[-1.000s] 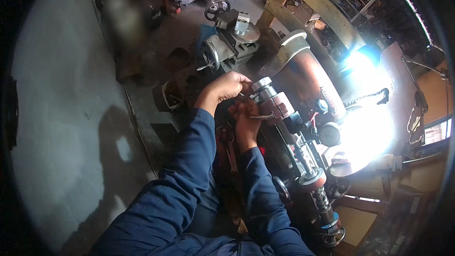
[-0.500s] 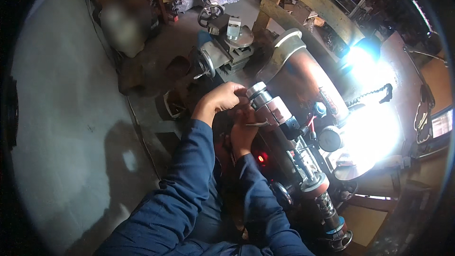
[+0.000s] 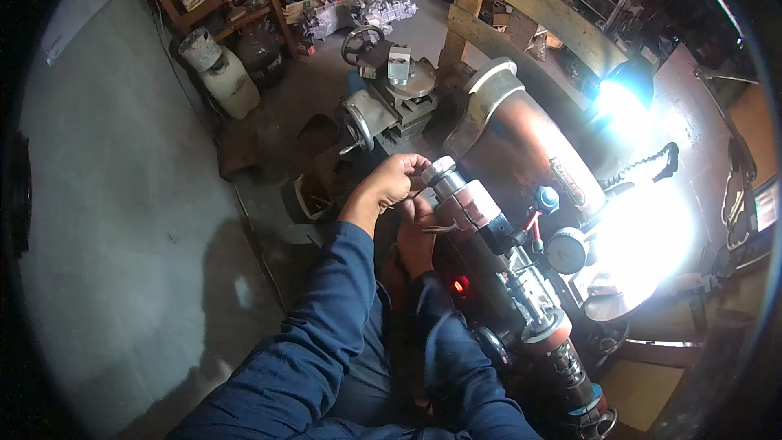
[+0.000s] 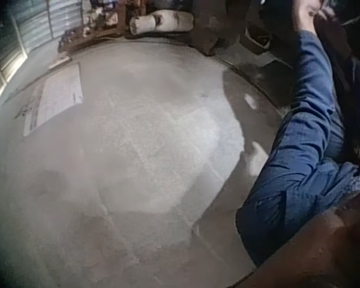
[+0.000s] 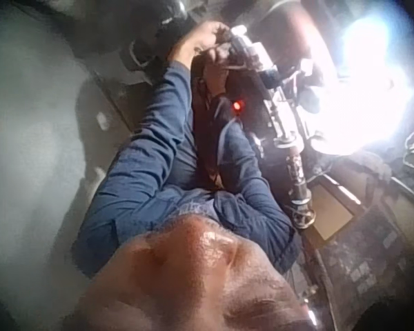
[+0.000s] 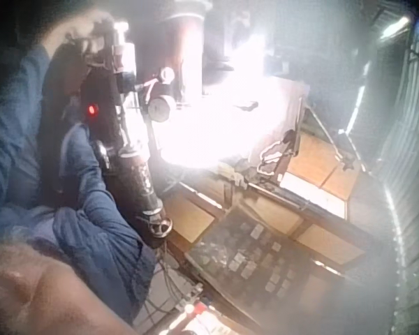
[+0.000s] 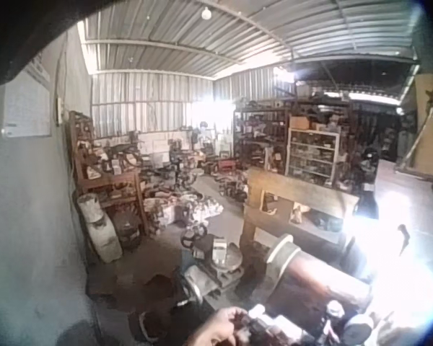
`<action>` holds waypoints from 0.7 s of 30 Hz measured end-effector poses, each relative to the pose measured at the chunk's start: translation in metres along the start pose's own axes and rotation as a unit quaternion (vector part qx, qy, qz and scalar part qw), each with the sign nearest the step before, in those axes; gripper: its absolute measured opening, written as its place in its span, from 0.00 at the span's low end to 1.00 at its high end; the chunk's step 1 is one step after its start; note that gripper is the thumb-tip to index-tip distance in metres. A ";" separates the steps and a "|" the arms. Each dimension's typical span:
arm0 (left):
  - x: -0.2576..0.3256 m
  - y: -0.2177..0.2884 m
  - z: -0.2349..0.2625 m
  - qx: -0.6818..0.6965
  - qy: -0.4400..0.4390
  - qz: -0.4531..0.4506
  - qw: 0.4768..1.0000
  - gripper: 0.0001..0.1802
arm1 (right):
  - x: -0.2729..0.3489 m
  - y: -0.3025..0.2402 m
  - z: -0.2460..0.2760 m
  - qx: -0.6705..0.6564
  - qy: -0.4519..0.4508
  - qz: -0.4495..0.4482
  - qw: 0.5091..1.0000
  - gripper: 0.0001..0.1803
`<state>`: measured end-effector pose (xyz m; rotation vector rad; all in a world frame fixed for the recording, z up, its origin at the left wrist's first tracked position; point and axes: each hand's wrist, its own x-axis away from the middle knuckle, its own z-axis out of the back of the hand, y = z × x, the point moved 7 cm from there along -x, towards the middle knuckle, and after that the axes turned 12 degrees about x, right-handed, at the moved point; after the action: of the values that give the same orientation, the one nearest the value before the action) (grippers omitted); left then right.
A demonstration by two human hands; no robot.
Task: The person works on a metal machinery part, using a handheld digital caliper to measure the diameter of a cylindrical component while it is mounted on a larger industrial lathe-like machine, turning dials on the machine by hand and looking at a pressure gauge.
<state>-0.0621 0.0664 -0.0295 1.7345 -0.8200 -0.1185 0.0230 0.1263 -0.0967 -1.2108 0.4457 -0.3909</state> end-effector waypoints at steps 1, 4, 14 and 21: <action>0.000 0.000 0.000 -0.004 -0.001 0.001 1.000 0.19 | 0.003 0.007 -0.008 -0.047 -0.064 -0.030 0.996 0.14; -0.006 -0.002 -0.001 -0.002 -0.034 0.025 0.999 0.14 | -0.003 0.023 -0.014 -0.092 -0.095 -0.062 0.989 0.14; -0.015 0.022 -0.049 0.026 -0.126 -0.129 0.983 0.28 | -0.012 0.017 0.009 0.014 0.025 -0.005 1.000 0.08; -0.019 0.020 -0.049 -0.035 -0.060 -0.165 0.984 0.23 | -0.013 0.051 -0.011 -0.035 0.005 0.002 0.999 0.10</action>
<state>-0.0621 0.1148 -0.0017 1.7963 -0.6000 -0.4742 0.0089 0.1404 -0.1468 -1.2758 0.4729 -0.3814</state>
